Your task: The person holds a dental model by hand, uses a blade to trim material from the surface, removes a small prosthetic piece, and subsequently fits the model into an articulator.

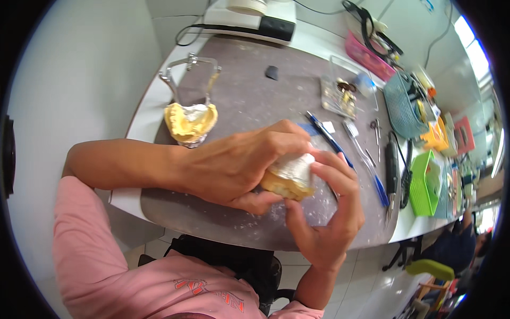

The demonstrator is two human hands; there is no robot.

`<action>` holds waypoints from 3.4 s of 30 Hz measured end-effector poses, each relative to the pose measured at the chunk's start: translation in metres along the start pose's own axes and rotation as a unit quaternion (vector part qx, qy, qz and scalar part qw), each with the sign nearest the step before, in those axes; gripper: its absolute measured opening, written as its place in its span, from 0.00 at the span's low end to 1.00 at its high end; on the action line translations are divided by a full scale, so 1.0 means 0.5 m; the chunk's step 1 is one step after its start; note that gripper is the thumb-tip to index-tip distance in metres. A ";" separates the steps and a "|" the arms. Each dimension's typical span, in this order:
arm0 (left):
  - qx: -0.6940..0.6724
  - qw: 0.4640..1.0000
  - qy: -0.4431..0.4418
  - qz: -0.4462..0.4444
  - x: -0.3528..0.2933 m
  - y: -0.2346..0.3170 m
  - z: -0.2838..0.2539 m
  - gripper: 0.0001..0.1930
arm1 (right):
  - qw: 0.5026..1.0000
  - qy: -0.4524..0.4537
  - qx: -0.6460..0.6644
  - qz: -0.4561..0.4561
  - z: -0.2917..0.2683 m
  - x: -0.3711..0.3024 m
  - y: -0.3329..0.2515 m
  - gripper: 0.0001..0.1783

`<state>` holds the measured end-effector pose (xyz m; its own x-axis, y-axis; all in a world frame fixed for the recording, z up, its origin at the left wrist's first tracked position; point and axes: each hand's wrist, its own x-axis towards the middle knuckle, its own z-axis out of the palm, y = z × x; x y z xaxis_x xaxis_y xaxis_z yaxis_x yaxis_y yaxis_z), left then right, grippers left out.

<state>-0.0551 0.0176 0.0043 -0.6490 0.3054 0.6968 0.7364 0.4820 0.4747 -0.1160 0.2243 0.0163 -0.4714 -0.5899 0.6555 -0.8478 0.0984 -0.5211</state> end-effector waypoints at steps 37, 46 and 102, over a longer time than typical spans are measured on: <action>-0.224 0.897 0.162 -0.344 -0.137 -0.026 -0.178 0.21 | 0.875 -0.195 0.319 0.309 -0.077 0.132 0.037 0.35; -0.240 0.915 0.017 -0.325 -0.025 -0.049 -0.071 0.16 | 0.923 -0.163 0.289 0.196 -0.101 0.236 0.013 0.35; -0.286 0.916 0.021 -0.282 -0.025 -0.025 -0.055 0.23 | 0.921 -0.186 0.255 0.230 -0.097 0.158 -0.061 0.39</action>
<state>-0.0512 -0.0148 0.0043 -0.9576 0.1023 0.2691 0.2743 0.0404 0.9608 -0.1393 0.2135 0.1103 -0.5553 -0.8232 0.1183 -0.3101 0.0729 -0.9479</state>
